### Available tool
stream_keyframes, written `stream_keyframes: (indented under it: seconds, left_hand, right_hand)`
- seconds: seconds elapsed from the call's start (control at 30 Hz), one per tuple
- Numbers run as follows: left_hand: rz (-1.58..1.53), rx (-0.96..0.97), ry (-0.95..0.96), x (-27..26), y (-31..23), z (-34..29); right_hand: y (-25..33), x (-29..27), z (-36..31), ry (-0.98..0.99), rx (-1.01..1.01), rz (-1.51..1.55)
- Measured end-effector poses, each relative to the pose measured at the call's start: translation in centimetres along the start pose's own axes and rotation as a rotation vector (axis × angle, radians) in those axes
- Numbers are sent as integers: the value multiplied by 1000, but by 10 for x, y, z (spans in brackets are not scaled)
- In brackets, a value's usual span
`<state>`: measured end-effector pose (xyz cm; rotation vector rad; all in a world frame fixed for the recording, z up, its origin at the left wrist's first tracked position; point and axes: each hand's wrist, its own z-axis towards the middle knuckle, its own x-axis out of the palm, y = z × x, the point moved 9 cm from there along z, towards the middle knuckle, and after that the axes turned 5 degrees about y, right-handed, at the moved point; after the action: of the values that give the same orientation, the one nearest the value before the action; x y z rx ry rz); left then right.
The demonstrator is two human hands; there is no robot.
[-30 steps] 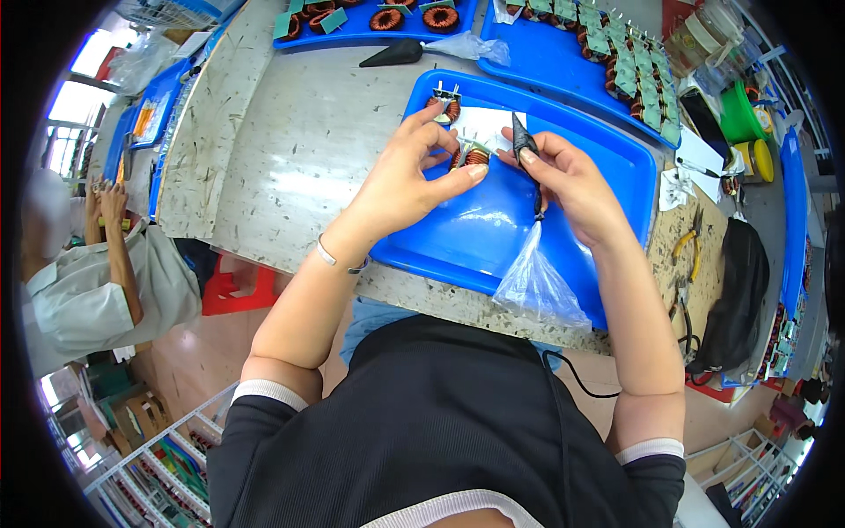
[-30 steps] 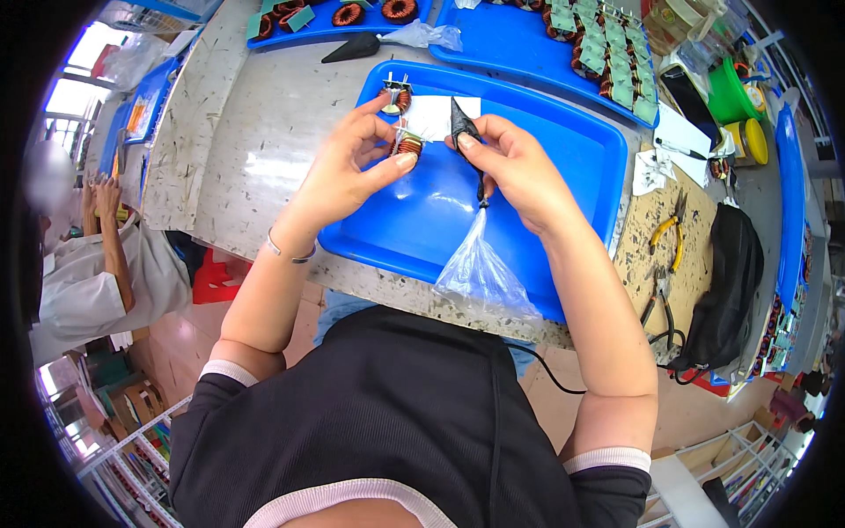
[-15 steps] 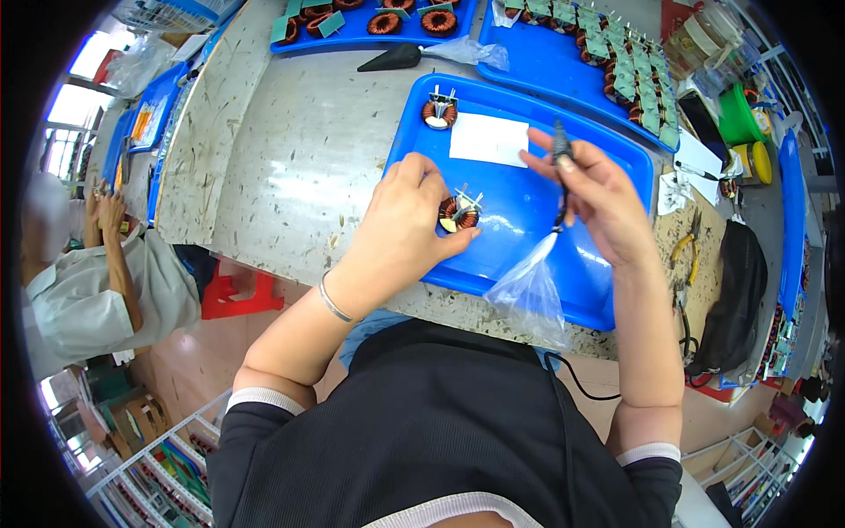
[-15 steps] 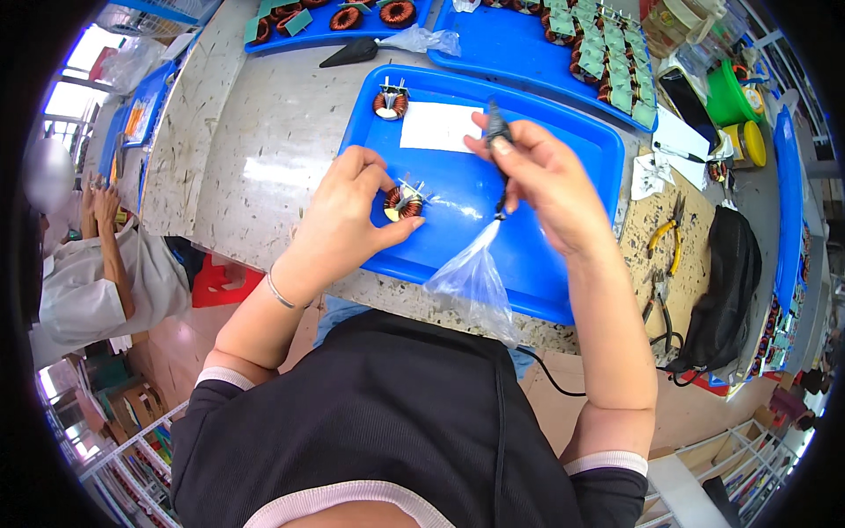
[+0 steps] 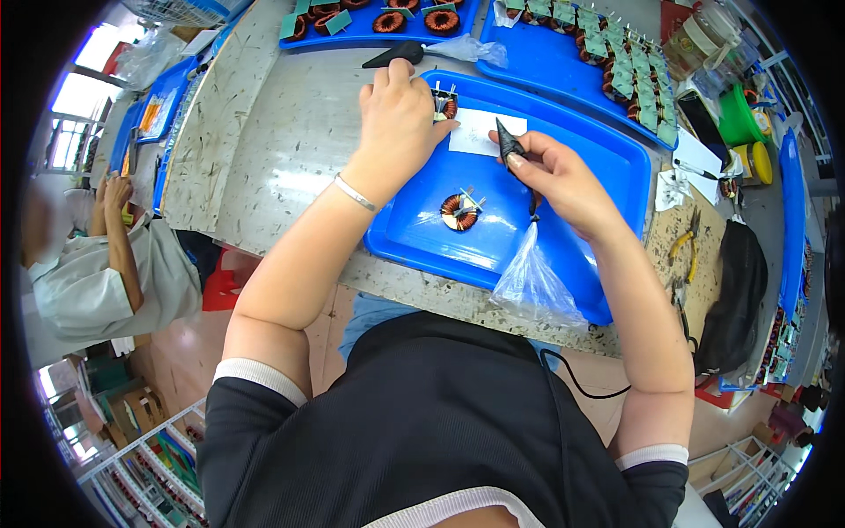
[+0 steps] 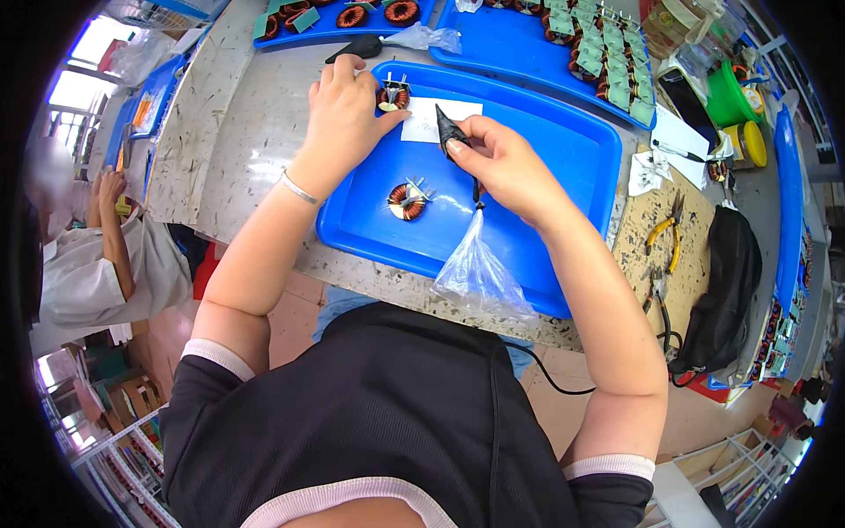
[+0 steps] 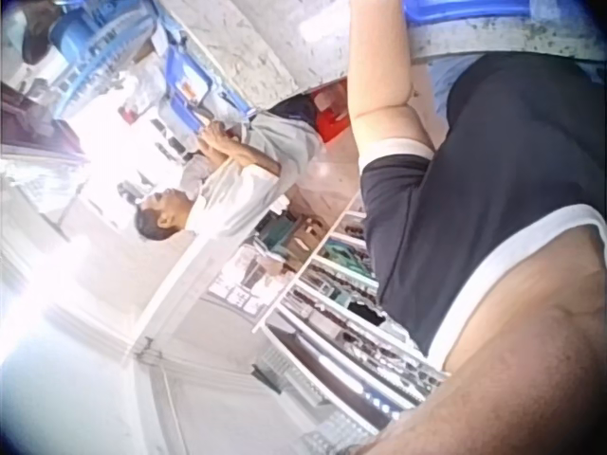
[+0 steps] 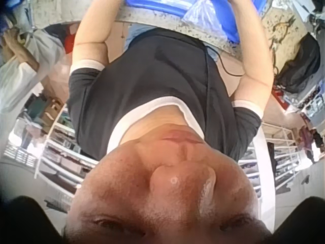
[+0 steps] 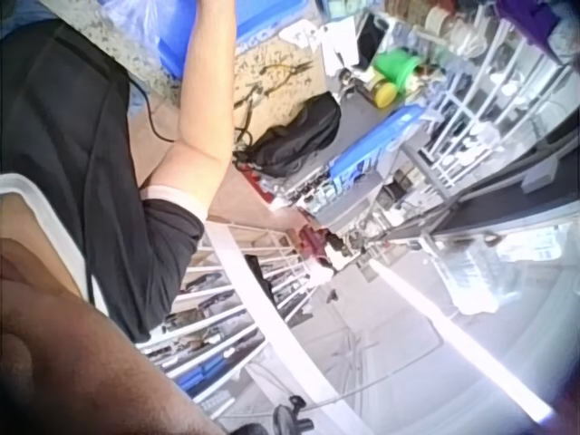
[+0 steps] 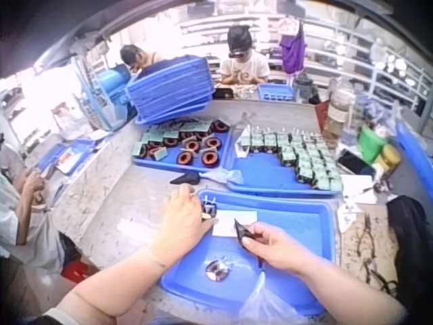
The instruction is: Apply adhesive and assemble small transformer components.
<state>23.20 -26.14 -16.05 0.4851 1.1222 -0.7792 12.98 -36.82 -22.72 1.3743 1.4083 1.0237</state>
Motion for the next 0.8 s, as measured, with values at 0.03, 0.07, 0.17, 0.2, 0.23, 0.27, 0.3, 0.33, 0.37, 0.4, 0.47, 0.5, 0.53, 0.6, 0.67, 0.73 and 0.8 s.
stream_keyframes:
  seconds: [0.03,0.07,0.17,0.2,0.23,0.27,0.3,0.33,0.37,0.4,0.47,0.5,0.53,0.6,0.67,0.73,0.8]
  left_hand:
    - [0,0,1,2,0,1]
    - [-7,-12,17,6,2,3]
    - [-47,-41,30,8,8,4]
    - [-79,-57,27,7,10,4]
    - [-78,-56,27,5,12,4]
    - [-148,-72,-32,-4,17,3]
    - [-216,-88,-90,-13,22,1]
    - [-217,-85,-88,-18,25,1]
    - [-235,-98,-125,-26,29,0]
    - [-252,-111,-162,-33,33,-1]
    - [-238,-114,-161,-36,34,-2]
    - [-244,-95,-156,-34,34,-3]
    - [-252,-74,-151,-32,33,-3]
    - [-253,-55,-146,-25,29,-6]
    - [-255,-37,-140,-22,21,-5]
    - [-268,-23,-80,-13,12,-2]
    - [-276,-12,-61,-7,6,0]
  right_hand:
    - [-1,1,2,-5,-7,-47]
    - [-1,2,3,-2,-8,-48]
    - [-3,5,4,13,16,-21]
    - [-3,7,4,25,14,5]
    - [-3,8,5,38,11,32]
    - [-1,9,6,33,12,34]
    - [2,11,7,35,29,33]
    - [4,13,8,39,46,32]
    - [8,14,11,35,46,34]
    - [9,16,13,40,69,21]
    - [9,18,19,46,88,7]
    - [11,19,22,49,54,1]
    - [13,20,24,50,21,-6]
    - [11,20,25,47,14,-3]
    - [13,16,22,44,10,-1]
    - [19,6,12,20,-18,78]
    - [20,-10,1,-4,-45,43]
